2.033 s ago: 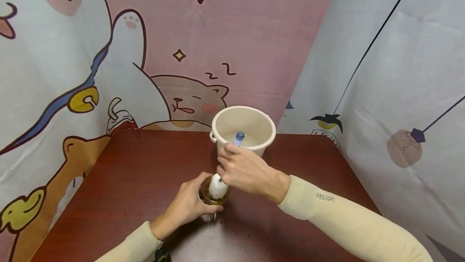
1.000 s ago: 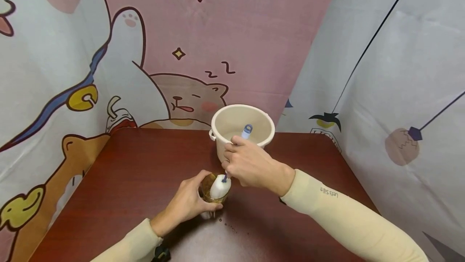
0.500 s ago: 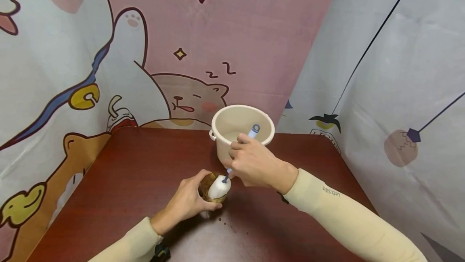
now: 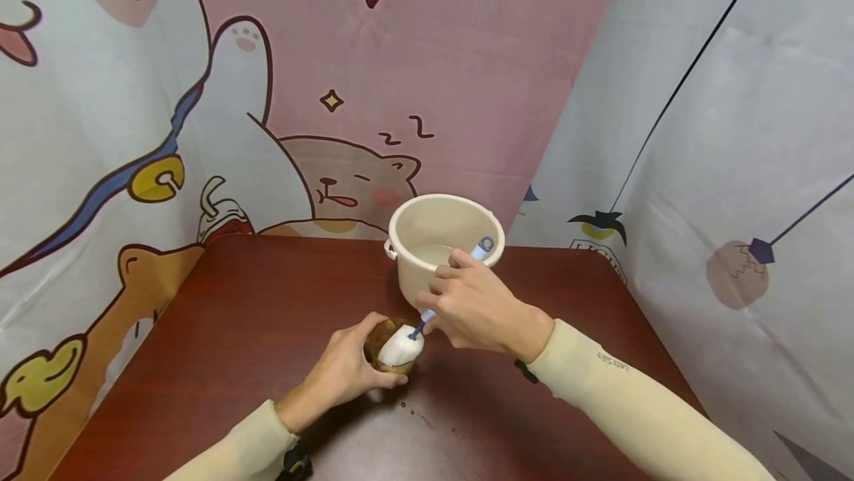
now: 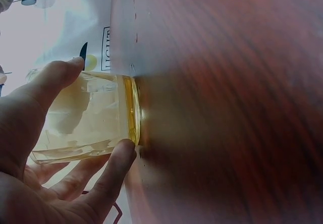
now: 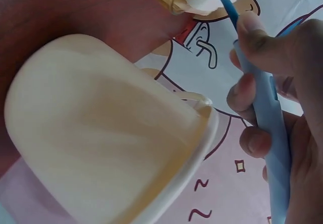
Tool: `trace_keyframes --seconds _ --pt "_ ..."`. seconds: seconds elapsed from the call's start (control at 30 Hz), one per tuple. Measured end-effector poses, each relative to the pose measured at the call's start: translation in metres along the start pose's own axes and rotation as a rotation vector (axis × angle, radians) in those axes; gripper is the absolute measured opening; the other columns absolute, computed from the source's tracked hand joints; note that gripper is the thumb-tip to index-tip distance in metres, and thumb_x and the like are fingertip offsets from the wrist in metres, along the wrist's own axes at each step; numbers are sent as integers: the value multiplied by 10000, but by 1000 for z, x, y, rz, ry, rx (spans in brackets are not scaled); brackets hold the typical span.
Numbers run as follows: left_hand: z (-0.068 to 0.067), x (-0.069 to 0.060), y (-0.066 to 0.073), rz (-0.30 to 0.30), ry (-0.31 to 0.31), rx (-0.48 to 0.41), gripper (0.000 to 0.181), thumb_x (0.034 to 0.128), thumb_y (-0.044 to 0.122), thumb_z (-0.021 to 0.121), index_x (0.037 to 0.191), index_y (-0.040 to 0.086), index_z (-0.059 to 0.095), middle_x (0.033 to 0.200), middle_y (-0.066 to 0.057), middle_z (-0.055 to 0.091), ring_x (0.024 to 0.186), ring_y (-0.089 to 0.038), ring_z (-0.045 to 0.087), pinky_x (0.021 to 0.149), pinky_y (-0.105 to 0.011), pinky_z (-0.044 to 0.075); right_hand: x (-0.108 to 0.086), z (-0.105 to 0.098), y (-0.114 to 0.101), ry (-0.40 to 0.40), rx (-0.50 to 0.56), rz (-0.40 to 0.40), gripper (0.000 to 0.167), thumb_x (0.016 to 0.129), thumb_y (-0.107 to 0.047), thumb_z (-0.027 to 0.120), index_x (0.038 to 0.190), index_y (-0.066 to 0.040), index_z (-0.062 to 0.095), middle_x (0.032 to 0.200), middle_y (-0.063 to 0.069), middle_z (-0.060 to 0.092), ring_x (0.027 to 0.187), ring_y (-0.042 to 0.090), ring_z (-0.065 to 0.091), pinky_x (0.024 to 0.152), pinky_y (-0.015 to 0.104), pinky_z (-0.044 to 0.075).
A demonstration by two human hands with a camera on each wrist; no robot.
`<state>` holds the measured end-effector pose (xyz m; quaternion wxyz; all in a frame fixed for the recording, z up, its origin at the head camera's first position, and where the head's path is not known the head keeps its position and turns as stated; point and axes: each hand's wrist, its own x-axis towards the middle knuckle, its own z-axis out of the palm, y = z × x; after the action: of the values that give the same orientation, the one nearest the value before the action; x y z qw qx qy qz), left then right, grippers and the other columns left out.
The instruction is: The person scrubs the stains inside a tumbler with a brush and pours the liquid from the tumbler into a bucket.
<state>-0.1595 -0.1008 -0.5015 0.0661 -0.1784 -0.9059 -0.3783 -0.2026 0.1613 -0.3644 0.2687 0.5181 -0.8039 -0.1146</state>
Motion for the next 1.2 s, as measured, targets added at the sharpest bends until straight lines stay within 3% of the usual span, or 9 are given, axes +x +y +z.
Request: trace_keyframes --seconds 0.33,0.83,1.2 --pt "0 1 0 25 6 7 816 689 425 1155 1351 237 717 1133 72 854 990 -137 800 843 -311 638 -13 11 -6 93 59 85 383 874 -549 996 981 -265 763 793 -100 698 828 169 696 909 396 444" --pt "0 -1 1 45 18 -6 784 683 399 1160 1314 272 712 1141 89 854 989 -120 806 843 -305 640 -20 24 -24 218 1 150 373 902 -557 966 979 -250 769 784 -59 691 811 203 704 888 396 499" --pt "0 1 2 41 16 -16 782 675 400 1164 1300 287 709 1123 73 852 961 -106 793 825 -295 637 -13 22 -32 232 -41 183 332 898 -484 989 968 -253 760 778 -42 683 807 228 694 869 379 496"
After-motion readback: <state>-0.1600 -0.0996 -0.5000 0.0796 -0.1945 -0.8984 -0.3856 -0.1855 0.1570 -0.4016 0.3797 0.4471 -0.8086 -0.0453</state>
